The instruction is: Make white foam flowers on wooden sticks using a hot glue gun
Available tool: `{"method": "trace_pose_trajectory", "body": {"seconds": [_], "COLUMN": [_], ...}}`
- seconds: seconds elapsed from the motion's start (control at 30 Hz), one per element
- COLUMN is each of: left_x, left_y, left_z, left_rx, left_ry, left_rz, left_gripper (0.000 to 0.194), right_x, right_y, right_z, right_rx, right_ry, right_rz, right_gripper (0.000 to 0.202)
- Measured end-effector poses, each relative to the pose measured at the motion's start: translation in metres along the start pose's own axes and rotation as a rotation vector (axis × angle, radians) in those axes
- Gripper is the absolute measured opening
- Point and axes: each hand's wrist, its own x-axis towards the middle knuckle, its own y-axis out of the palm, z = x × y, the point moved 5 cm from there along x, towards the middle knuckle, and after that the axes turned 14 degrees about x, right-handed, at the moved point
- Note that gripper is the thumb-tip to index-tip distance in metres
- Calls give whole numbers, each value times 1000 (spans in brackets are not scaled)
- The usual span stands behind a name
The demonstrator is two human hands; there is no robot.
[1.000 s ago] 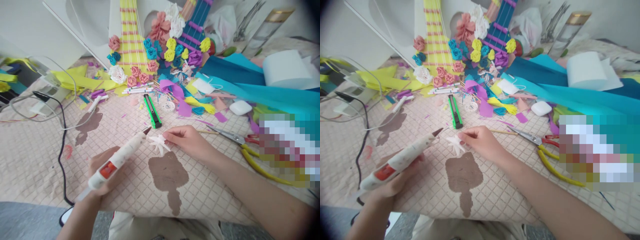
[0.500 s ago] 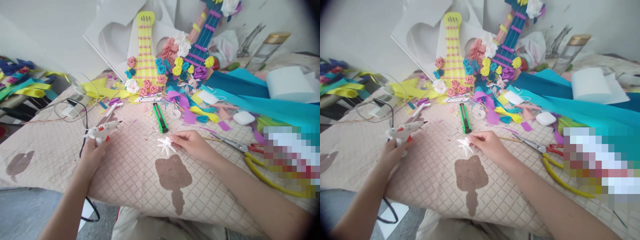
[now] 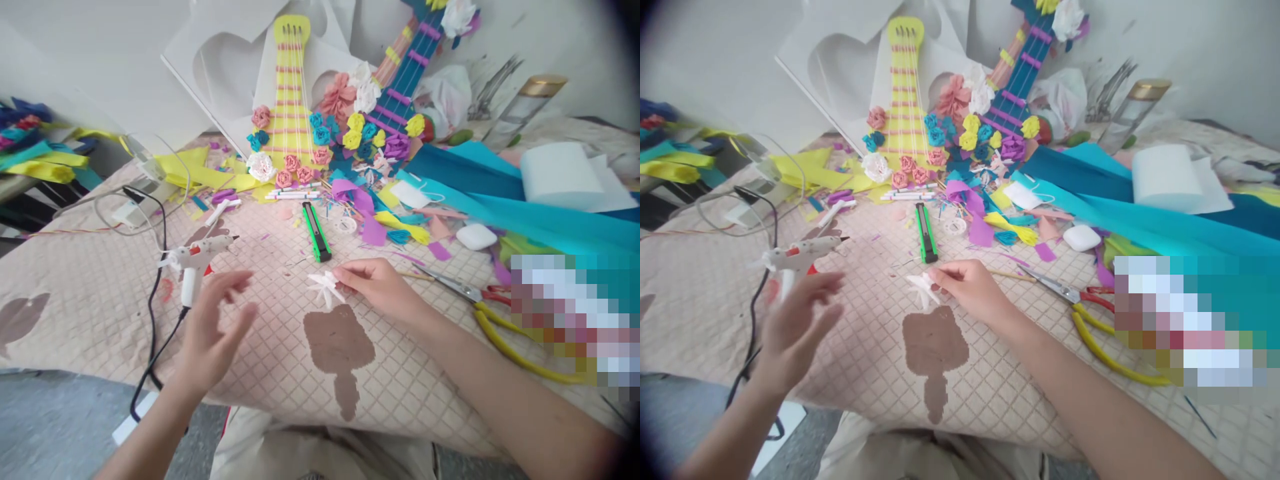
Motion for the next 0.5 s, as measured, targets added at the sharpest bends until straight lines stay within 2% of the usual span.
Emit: {"method": "trace_pose_trajectory", "body": {"seconds": [0.1, 0.17, 0.2, 0.33, 0.5], "left_x": [29, 47, 55, 69, 65], "left_y": [38, 61, 70, 91, 96], "left_z": [-45, -62, -67, -71, -69], "left_rx": [-202, -287, -330, -476, -644], "left_ry": [58, 42, 38, 14, -38], "left_rz": [301, 478, 522, 618, 634], "left_gripper": [48, 55, 52, 34, 25], "right_x": [-1, -1, -1, -1, -2], "right_y": [-1, -3, -4, -9, -13], "right_z": [5, 10, 13, 21, 23], "right_rx": [-17, -19, -20, -34, -97], "right_ry": [-19, -36, -48, -96, -127], "right_rz": [-10, -26, -37, -66, -90], "right_gripper": [30, 29, 29, 28, 29]}}
